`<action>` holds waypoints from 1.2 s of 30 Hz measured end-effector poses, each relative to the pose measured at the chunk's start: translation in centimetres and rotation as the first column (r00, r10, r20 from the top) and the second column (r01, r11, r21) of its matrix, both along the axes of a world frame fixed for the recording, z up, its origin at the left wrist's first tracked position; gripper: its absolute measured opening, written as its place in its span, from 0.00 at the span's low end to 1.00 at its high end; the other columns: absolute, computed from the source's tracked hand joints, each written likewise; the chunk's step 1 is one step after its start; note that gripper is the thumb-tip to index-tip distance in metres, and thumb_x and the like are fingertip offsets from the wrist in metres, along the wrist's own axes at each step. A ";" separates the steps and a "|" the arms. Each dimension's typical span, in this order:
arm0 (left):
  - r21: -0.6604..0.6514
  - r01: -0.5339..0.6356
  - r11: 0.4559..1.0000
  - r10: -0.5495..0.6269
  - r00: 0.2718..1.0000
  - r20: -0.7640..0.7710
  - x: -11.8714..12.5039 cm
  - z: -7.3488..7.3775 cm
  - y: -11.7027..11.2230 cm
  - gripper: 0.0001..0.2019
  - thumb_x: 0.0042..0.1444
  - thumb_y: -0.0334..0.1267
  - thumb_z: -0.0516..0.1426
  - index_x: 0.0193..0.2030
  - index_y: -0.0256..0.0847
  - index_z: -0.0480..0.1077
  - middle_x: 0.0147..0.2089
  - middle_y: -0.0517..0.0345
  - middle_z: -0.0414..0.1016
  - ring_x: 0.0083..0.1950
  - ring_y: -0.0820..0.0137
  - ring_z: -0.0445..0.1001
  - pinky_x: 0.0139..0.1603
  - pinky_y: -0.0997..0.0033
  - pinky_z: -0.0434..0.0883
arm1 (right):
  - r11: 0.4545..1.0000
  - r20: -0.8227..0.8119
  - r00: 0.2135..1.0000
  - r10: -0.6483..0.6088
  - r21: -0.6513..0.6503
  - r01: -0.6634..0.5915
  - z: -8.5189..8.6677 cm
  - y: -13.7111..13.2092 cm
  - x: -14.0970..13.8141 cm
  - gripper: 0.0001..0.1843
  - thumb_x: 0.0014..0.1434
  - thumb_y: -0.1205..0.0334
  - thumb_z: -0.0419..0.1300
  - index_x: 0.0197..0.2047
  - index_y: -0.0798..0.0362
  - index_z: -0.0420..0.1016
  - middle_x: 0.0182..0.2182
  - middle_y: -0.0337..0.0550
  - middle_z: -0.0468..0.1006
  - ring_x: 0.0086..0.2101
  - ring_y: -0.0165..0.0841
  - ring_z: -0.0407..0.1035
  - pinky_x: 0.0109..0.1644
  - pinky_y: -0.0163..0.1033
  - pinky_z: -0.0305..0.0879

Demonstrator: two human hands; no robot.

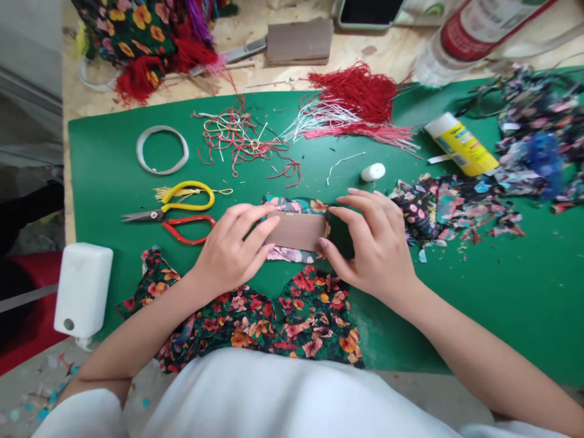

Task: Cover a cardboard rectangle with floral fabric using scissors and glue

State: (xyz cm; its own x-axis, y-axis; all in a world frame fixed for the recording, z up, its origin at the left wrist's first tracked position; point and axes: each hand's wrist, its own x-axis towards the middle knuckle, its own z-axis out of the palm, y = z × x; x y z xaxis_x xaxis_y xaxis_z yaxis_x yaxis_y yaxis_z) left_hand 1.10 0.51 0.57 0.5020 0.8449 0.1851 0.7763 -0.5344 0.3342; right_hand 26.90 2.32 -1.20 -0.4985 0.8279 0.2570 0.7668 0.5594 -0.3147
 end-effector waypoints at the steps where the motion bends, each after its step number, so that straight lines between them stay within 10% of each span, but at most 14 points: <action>1: -0.017 0.035 0.999 -0.036 0.999 -0.033 -0.1 -0.2 0.0 0.22 0.62 0.37 0.55 0.62 0.38 0.64 0.62 0.42 0.70 0.65 0.56 0.65 0.64 0.54 0.64 | 1.000 -0.003 1.000 -0.023 -0.015 0.023 0.0 -0.1 0.0 0.22 0.60 0.55 0.57 0.55 0.54 0.67 0.53 0.57 0.72 0.59 0.50 0.63 0.64 0.61 0.58; 12: -0.060 0.039 0.997 -0.047 0.990 -0.136 -0.4 0.1 -0.6 0.24 0.61 0.39 0.56 0.63 0.38 0.65 0.64 0.45 0.71 0.67 0.53 0.64 0.63 0.52 0.61 | 0.992 0.043 0.993 -0.113 -0.057 0.115 0.0 -0.7 -0.6 0.04 0.59 0.62 0.57 0.36 0.52 0.69 0.43 0.52 0.70 0.50 0.46 0.63 0.52 0.53 0.59; 30: 0.107 0.013 0.994 0.008 0.982 -0.190 -0.3 0.1 -1.1 0.21 0.59 0.44 0.58 0.56 0.37 0.71 0.54 0.49 0.78 0.58 0.55 0.71 0.56 0.56 0.61 | 0.991 -0.087 0.992 -0.092 -0.103 0.083 -0.1 -0.4 -0.1 0.04 0.62 0.63 0.54 0.37 0.49 0.69 0.27 0.39 0.76 0.32 0.36 0.72 0.46 0.48 0.60; 36: 0.138 -0.017 0.990 0.045 0.978 -0.206 -0.5 0.2 -1.3 0.20 0.58 0.46 0.58 0.54 0.39 0.72 0.48 0.49 0.79 0.53 0.56 0.72 0.55 0.55 0.59 | 0.949 0.068 0.952 -0.298 0.131 0.287 -0.5 1.6 1.3 0.15 0.62 0.56 0.58 0.50 0.47 0.75 0.58 0.57 0.68 0.56 0.52 0.63 0.55 0.58 0.61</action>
